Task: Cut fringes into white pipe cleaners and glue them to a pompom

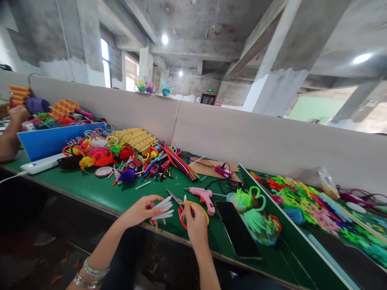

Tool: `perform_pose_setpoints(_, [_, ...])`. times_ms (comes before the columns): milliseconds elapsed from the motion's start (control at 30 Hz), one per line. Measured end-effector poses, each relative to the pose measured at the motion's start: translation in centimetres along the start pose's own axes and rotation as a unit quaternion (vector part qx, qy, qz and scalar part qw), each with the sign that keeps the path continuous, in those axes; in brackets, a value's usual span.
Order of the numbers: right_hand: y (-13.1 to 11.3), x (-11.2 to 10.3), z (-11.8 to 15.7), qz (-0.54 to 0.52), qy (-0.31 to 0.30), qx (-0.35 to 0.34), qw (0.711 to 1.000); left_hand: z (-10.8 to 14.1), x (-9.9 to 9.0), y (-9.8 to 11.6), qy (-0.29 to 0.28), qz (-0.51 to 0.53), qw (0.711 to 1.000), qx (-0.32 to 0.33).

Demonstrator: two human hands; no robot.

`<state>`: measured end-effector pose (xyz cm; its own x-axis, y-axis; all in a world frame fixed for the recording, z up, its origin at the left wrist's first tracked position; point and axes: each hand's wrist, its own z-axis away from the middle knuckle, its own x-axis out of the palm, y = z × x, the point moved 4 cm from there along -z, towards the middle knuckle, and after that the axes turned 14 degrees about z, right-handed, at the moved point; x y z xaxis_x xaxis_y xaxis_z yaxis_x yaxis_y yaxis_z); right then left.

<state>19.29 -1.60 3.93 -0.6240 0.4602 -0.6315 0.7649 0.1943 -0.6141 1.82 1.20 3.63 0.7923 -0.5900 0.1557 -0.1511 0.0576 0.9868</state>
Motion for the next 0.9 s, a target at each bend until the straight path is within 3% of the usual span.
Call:
perform_pose_setpoints(133, [-0.3,0.4,-0.3,-0.083,-0.028,-0.006,0.996,0.1,-0.2,-0.1,0.013,-0.028,1.000,-0.002])
perform_pose_setpoints(300, [-1.3,2.4,1.2,-0.184,-0.216,0.012,0.959,0.2,0.0,-0.5,-0.008,-0.044,0.999,-0.001])
perform_pose_setpoints(400, [-1.9,3.0,1.9,-0.223,-0.269,0.007,0.937,0.1,-0.1,-0.8,-0.015,-0.033,0.999,0.002])
perform_pose_setpoints(767, [-1.0,2.0,0.9,-0.214,-0.166,0.022,0.962,-0.1,-0.9,-0.4,-0.033,0.083,0.996,0.024])
perform_pose_setpoints(900, [-1.4,2.0,0.9,-0.229,-0.172,0.017,0.958,-0.3,-1.3,-0.9,-0.010,0.075,0.997,0.018])
